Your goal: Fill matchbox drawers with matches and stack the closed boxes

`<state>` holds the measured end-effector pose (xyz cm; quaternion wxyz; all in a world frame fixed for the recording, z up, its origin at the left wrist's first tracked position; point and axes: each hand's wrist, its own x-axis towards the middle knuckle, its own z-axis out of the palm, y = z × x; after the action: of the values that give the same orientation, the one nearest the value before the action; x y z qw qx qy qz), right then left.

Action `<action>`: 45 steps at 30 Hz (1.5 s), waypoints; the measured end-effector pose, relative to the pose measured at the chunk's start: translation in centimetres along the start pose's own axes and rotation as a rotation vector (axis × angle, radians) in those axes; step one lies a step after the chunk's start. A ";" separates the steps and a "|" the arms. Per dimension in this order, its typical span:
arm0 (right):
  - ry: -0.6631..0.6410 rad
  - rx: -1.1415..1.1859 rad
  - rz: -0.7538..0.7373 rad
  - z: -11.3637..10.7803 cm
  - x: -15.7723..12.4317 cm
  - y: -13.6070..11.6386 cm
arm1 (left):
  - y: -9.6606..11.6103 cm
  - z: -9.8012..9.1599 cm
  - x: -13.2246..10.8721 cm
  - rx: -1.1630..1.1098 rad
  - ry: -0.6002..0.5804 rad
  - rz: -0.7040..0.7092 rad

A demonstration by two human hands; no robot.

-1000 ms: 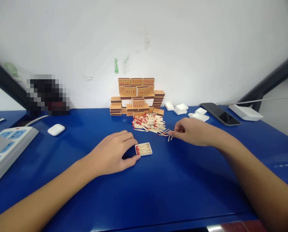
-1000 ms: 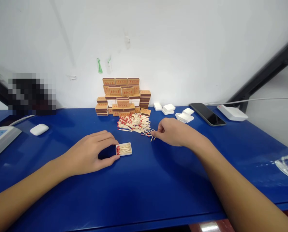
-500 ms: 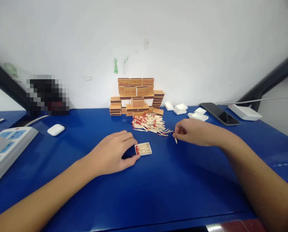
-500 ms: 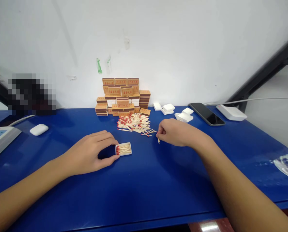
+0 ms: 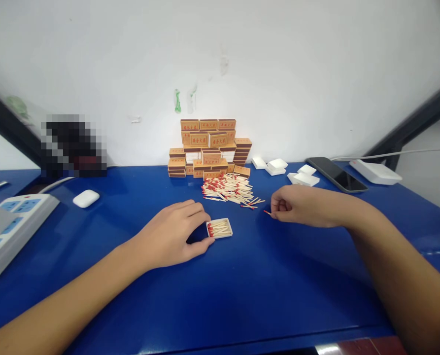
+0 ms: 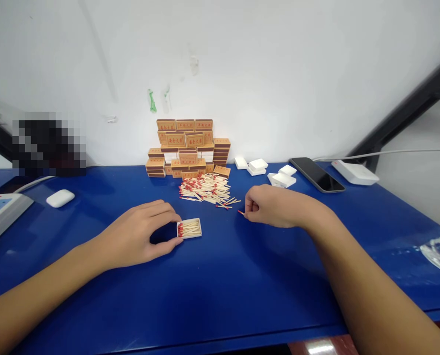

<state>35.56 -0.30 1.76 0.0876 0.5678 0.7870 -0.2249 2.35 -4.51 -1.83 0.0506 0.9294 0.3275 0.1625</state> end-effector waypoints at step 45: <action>0.416 -0.064 -0.593 5.4 0.2 -8.7 | 0.5 0.2 0.2 -0.026 -0.006 0.037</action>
<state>26.77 -4.79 -0.84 -0.1256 0.3456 0.9250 -0.0956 2.85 -4.77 -1.88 0.0609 0.9349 0.3081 0.1651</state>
